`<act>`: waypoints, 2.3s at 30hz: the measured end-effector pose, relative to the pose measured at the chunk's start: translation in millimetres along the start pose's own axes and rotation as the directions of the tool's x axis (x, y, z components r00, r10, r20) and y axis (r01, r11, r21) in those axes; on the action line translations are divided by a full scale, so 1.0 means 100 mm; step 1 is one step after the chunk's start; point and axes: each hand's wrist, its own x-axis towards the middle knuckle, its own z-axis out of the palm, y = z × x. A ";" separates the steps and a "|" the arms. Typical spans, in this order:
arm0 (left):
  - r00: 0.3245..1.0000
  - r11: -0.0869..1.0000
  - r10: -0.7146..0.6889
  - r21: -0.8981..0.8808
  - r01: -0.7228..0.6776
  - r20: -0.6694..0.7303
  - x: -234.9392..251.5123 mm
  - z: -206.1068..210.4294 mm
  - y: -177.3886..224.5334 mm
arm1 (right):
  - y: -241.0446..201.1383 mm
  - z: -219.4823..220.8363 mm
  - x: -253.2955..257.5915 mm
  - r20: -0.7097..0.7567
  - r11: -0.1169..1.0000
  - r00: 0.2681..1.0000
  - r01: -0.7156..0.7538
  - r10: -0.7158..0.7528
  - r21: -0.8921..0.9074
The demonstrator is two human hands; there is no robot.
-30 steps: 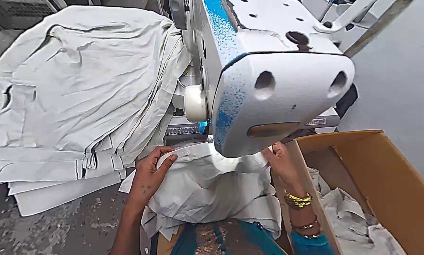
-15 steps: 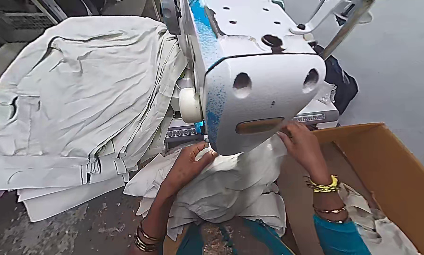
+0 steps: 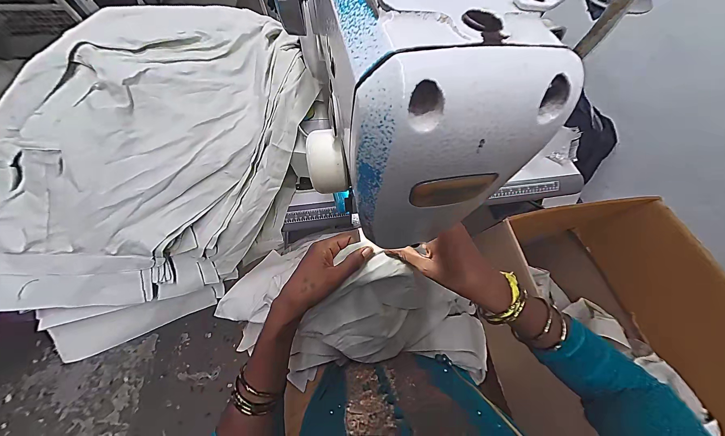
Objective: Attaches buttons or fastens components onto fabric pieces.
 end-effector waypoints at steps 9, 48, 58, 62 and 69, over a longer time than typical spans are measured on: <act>0.995 0.974 -0.098 -0.206 0.092 -0.020 0.09 0.04 0.03 | 0.13 0.03 0.10 0.006 0.808 0.865 0.470 -0.501 -0.355; 0.969 0.991 -0.104 -0.103 0.083 -0.222 -0.37 -0.45 -0.39 | 0.38 -0.02 -0.34 0.060 0.680 0.797 -0.550 0.601 0.485; 0.960 0.990 -0.137 -0.066 0.124 -0.243 -0.41 -0.42 -0.32 | 1.16 -0.15 0.05 -0.176 0.891 0.957 -0.278 0.228 -0.358; 0.948 0.983 -0.171 -0.108 0.147 -0.268 -0.50 -0.41 -0.22 | 1.07 -0.07 0.09 -0.080 0.887 0.966 -0.258 0.247 -0.384; 0.946 0.975 -0.185 -0.170 0.143 -0.265 -0.56 -0.40 -0.21 | 1.14 -0.03 -0.07 -0.114 0.906 0.968 -0.248 0.222 -0.344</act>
